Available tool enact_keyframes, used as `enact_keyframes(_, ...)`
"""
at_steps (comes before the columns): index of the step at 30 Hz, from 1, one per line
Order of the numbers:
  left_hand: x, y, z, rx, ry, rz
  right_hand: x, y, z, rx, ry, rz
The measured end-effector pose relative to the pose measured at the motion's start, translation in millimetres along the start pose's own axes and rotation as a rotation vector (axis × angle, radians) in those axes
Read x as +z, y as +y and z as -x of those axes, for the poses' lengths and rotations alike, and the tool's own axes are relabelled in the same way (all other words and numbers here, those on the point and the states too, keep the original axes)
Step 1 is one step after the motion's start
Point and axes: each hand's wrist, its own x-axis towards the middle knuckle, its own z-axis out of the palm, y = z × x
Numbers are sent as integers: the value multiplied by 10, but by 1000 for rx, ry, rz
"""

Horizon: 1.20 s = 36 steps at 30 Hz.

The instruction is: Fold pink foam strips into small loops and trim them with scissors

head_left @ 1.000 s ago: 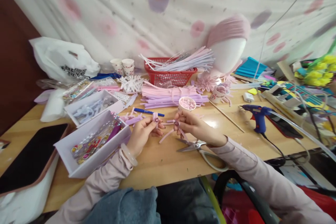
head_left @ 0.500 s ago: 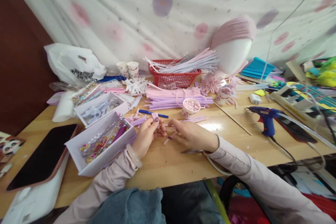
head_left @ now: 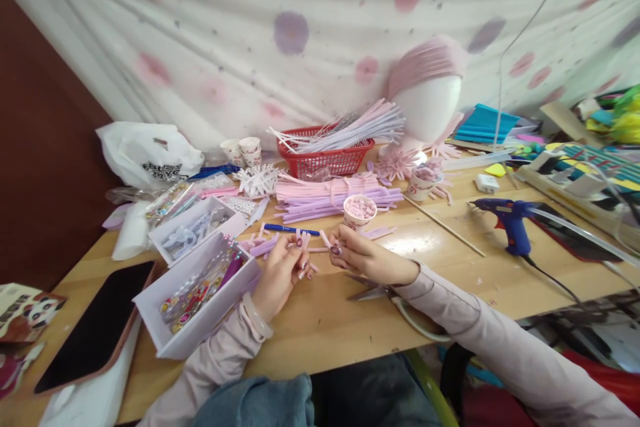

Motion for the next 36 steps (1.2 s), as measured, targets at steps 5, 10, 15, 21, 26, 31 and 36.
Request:
enact_keyframes(5, 30, -28, 37, -39, -101, -38, 144, -73, -50, 36, 197, -98)
enact_keyframes(10, 65, -63, 74, -109, -223, -45, 207, -100, -69, -61, 185, 179)
enact_keyframes(15, 71, -50, 90, -161, -245, 115, 216, -91, -49, -108, 227, 295)
enact_keyframes(21, 17, -81, 62, -144, -225, 210, -247, -267, 6, -75, 384, 689)
enact_keyframes(26, -13, -103, 26, -137, -235, 192, -865, -320, -65, -61, 395, 786)
enact_keyframes(31, 5, -75, 30, -150, -242, 161, -993, -171, -200, 55, 378, 864)
enact_keyframes(36, 18, -59, 35, -171, -231, 151, -921, -161, -263, 85, 329, 886)
